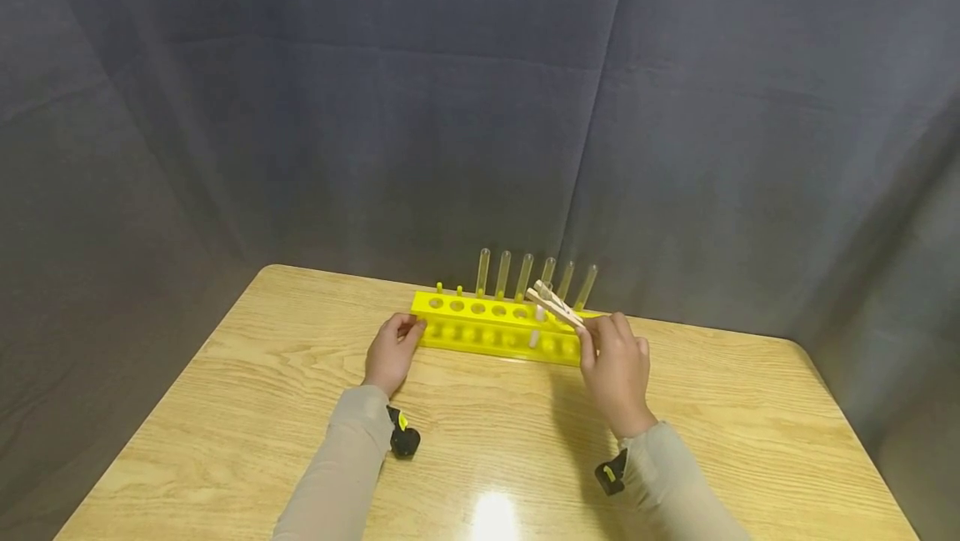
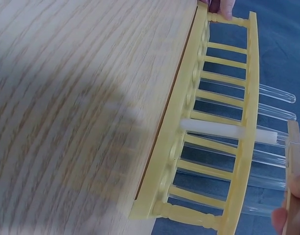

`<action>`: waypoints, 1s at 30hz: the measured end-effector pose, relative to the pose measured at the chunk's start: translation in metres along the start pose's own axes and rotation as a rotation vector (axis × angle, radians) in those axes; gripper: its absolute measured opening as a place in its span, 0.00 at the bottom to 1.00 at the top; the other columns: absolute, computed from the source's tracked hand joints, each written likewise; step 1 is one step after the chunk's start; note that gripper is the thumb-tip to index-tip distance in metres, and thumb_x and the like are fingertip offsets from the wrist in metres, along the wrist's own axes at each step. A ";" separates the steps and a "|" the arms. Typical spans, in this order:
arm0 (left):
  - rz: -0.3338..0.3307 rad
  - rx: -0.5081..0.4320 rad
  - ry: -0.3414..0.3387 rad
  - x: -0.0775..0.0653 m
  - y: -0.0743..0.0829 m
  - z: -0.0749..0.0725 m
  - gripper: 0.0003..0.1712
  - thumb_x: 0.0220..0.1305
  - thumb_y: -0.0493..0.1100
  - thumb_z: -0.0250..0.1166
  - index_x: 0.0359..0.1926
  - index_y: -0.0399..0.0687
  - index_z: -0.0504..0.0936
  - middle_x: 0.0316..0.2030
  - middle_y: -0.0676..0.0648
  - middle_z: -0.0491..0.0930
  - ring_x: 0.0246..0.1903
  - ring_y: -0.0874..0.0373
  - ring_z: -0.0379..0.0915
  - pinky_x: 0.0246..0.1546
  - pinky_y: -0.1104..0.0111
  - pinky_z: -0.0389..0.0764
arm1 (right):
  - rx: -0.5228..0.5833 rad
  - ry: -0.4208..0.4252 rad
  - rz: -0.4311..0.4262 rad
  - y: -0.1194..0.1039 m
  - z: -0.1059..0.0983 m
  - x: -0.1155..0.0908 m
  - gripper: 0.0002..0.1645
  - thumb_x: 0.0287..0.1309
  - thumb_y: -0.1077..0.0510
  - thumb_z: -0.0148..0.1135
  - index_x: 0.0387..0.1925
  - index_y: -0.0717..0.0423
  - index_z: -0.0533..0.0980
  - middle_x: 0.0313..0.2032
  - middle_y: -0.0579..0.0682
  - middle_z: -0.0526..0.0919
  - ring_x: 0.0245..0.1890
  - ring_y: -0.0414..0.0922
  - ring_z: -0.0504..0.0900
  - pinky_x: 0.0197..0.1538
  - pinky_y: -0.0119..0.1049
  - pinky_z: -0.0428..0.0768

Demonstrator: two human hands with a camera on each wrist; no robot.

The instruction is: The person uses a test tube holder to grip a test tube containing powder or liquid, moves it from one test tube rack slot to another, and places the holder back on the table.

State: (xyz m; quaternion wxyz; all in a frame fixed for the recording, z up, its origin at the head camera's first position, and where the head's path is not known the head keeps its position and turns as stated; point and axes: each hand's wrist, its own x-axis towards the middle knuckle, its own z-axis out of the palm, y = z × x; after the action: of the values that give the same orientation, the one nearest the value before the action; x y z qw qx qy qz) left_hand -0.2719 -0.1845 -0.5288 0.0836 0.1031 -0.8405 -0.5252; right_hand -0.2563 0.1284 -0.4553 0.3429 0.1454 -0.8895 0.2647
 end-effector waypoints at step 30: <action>-0.003 -0.010 0.005 0.003 -0.006 0.001 0.23 0.77 0.56 0.56 0.59 0.44 0.77 0.60 0.41 0.75 0.62 0.45 0.71 0.67 0.47 0.67 | 0.012 0.066 -0.027 -0.004 -0.005 0.006 0.07 0.60 0.65 0.69 0.37 0.68 0.81 0.31 0.58 0.77 0.30 0.56 0.78 0.35 0.49 0.65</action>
State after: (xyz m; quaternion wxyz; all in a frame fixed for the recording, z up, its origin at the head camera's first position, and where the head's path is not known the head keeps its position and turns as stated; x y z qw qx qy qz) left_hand -0.2745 -0.1866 -0.5344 0.0855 0.1052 -0.8376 -0.5292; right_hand -0.2566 0.1277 -0.4465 0.3747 0.1506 -0.8741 0.2701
